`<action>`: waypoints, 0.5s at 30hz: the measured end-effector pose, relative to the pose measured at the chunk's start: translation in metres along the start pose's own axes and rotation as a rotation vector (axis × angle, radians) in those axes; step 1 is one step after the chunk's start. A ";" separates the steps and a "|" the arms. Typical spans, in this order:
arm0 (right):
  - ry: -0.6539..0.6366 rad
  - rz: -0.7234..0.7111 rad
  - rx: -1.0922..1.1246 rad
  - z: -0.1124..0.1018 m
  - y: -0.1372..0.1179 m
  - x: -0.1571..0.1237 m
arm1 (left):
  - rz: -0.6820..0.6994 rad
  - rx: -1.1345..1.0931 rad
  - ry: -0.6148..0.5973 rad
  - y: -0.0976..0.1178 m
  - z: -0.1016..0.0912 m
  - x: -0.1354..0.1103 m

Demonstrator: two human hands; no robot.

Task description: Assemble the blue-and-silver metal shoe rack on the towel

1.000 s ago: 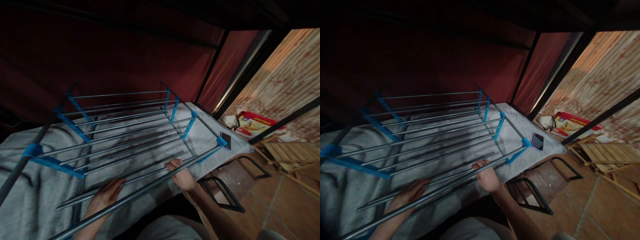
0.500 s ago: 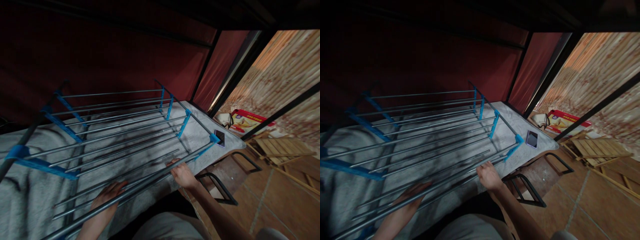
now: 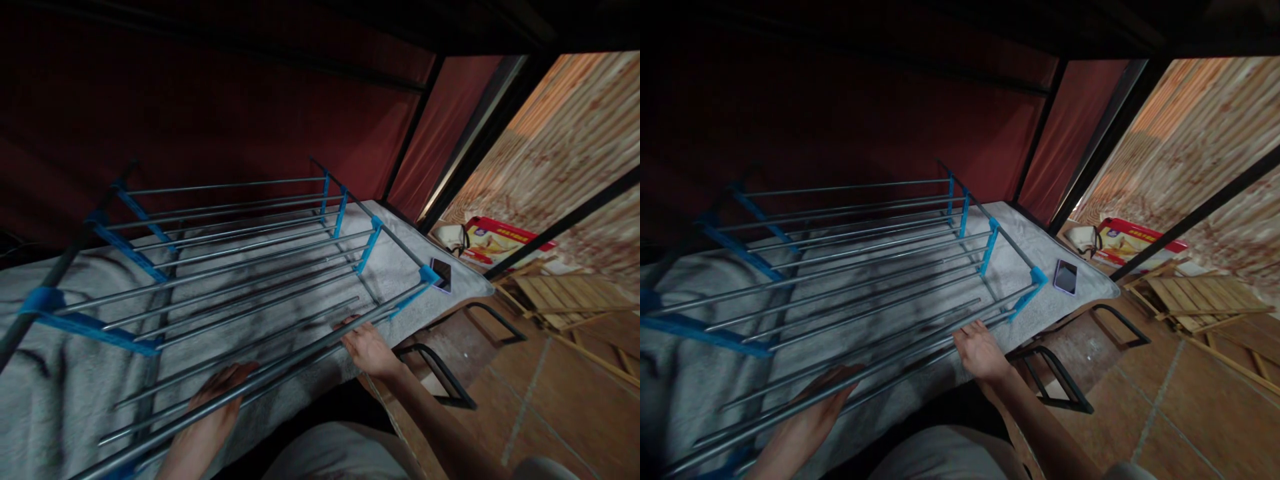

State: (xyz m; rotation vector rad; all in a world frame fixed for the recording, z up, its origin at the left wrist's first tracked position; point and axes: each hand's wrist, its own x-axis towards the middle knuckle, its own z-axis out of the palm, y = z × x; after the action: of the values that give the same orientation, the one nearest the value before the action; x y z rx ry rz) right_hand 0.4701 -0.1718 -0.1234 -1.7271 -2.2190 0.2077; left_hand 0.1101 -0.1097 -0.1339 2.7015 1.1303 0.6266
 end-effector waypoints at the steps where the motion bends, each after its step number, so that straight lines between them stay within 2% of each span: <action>1: -0.003 -0.016 0.006 0.001 -0.006 0.000 | 0.007 0.016 0.028 0.000 0.002 -0.001; 3: -0.017 -0.064 0.024 0.004 -0.021 0.003 | 0.019 0.052 0.059 0.001 0.005 -0.004; 6: -0.051 -0.180 0.025 0.010 -0.051 0.012 | 0.007 0.083 0.045 0.005 0.006 -0.009; 11: -0.107 -0.374 0.021 0.017 -0.096 0.035 | -0.087 0.082 0.009 0.014 0.005 -0.014; 15: -0.131 -0.408 0.035 0.025 -0.112 0.053 | -0.090 0.053 -0.017 0.025 0.006 -0.013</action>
State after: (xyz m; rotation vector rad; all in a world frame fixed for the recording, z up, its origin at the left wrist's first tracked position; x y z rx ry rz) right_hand 0.3478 -0.1479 -0.1043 -1.2373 -2.5855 0.2652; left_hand 0.1209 -0.1363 -0.1359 2.6761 1.2730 0.5667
